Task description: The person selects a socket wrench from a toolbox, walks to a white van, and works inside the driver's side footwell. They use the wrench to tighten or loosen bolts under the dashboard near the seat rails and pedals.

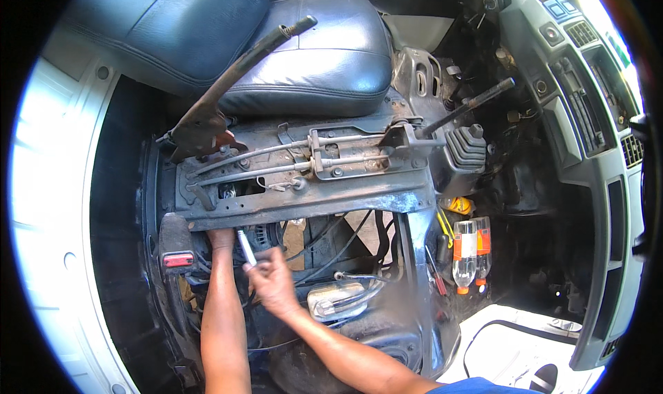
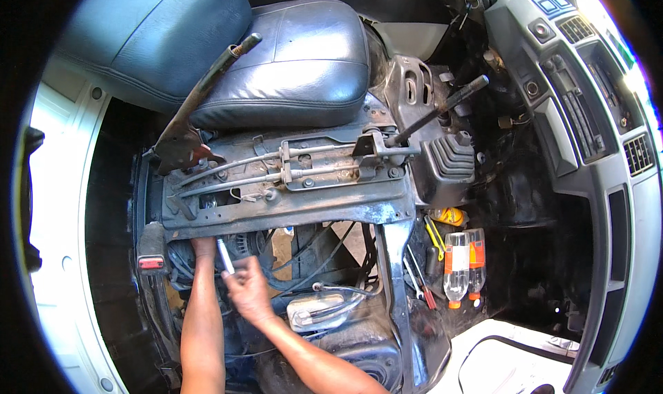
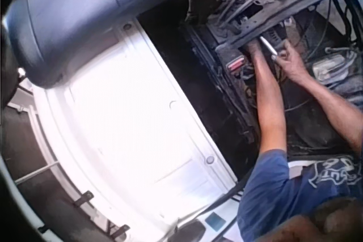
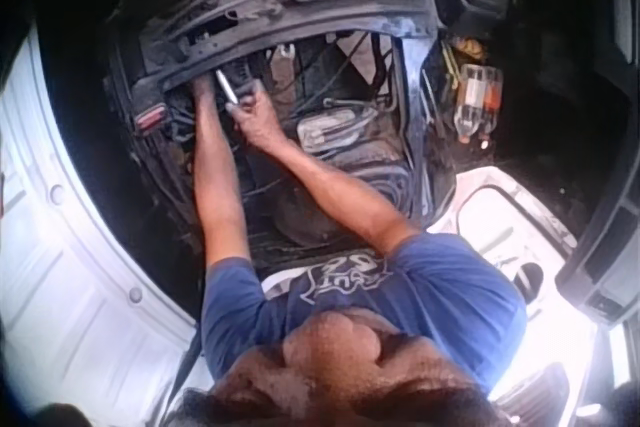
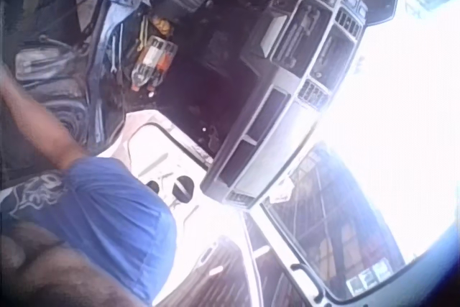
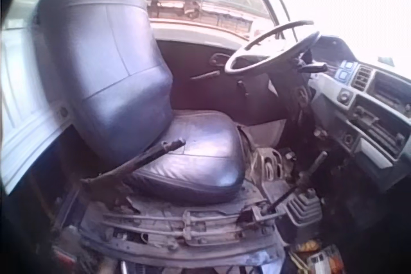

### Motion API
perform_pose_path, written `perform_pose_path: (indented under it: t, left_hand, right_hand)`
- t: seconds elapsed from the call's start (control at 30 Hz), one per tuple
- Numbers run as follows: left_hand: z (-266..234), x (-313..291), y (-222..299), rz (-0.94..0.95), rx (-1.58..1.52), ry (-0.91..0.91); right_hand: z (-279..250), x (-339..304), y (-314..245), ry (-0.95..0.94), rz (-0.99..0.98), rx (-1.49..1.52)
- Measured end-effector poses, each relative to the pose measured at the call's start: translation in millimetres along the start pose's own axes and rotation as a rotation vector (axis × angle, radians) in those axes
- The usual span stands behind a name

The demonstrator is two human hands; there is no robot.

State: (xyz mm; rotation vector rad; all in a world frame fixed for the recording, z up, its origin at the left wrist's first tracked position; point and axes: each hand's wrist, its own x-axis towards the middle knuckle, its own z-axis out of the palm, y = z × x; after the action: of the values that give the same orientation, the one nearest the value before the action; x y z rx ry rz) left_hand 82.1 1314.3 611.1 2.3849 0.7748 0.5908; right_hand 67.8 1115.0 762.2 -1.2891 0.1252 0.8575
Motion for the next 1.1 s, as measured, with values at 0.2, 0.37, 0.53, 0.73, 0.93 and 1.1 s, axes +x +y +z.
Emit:
perform_pose_path:
  t: [0.2,0.37,0.53,0.73,0.93,1.1]
  left_hand:
    - [0.0,-0.2,4.5,0.076,0.152,0.063]
    - [4.4,2.5,8.8,0.073,0.011,0.108]
    - [2.6,2.6,7.2,0.043,0.188,0.027]
    - [-0.7,2.8,8.0,-0.018,0.076,0.015]
    - [-3.9,3.8,12.6,0.038,0.098,0.028]
    - [-5.1,3.6,20.2,0.041,0.09,0.015]
  right_hand:
    - [-26.9,25.2,7.6,0.328,-0.182,0.14]
    - [-85.6,117.7,-13.7,0.42,-0.733,-0.036]
    - [-84.4,97.8,-9.1,0.469,-0.568,-0.412]
    - [-4.1,8.0,22.3,0.048,-0.115,0.104]
    - [-26.0,30.8,12.5,0.138,-0.331,0.278]
    - [-83.1,143.7,2.7,0.33,-0.452,0.377]
